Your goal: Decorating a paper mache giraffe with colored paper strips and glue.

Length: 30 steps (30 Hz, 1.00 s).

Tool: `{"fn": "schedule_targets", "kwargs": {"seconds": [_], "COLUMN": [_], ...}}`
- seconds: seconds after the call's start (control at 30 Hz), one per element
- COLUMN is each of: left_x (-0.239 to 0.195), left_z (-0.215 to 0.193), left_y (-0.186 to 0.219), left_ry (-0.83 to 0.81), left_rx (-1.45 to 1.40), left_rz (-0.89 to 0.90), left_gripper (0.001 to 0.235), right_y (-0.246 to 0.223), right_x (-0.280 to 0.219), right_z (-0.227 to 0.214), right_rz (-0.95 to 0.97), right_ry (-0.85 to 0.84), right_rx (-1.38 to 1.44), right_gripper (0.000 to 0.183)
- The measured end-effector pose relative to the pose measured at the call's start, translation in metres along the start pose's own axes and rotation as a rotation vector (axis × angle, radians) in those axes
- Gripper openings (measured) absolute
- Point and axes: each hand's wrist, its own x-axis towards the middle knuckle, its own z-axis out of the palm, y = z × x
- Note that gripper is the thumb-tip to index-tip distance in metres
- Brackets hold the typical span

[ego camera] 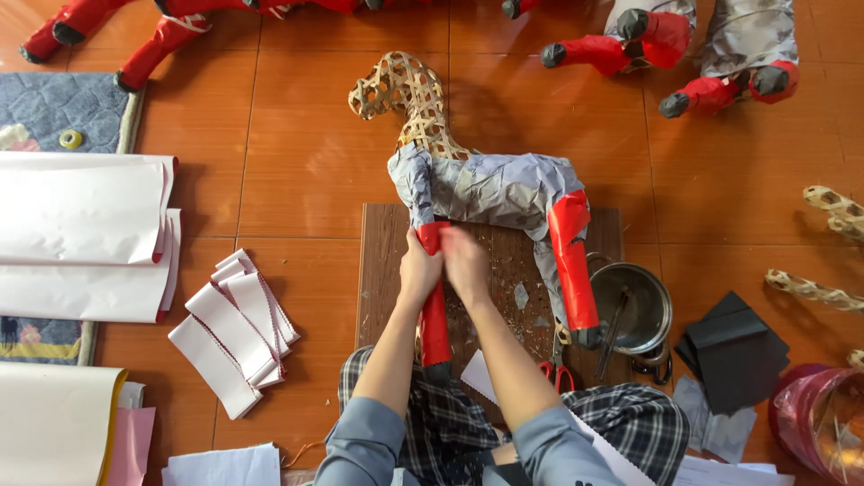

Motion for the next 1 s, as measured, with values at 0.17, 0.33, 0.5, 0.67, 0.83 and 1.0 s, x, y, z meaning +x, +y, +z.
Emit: {"fn": "schedule_targets", "kwargs": {"seconds": [0.17, 0.33, 0.5, 0.67, 0.83, 1.0], "left_x": [-0.017, -0.018, 0.035, 0.036, 0.023, 0.039], "left_z": [-0.019, -0.042, 0.003, -0.019, -0.044, -0.033], "left_y": [-0.001, -0.003, -0.044, -0.027, 0.008, -0.008], "left_ry": [-0.171, -0.267, -0.269, -0.238, -0.349, -0.351], "left_rx": [-0.495, -0.771, -1.042, -0.799, -0.793, -0.867], "left_rz": [0.042, 0.008, 0.088, 0.227, -0.112, 0.014], "left_gripper": [0.067, 0.093, 0.074, 0.058, 0.057, 0.044], "right_y": [0.011, 0.067, 0.065, 0.012, -0.127, -0.05], "right_x": [0.042, 0.05, 0.039, 0.015, -0.044, -0.074], "right_z": [0.036, 0.053, 0.068, 0.019, -0.139, -0.284], "right_rz": [0.378, 0.835, 0.717, 0.189, -0.257, 0.038], "right_ry": [-0.564, -0.609, -0.469, -0.348, -0.012, 0.226], "right_rx": [-0.077, 0.679, 0.765, 0.241, -0.056, -0.629], "right_gripper": [0.033, 0.03, 0.036, 0.051, 0.034, 0.013]}}
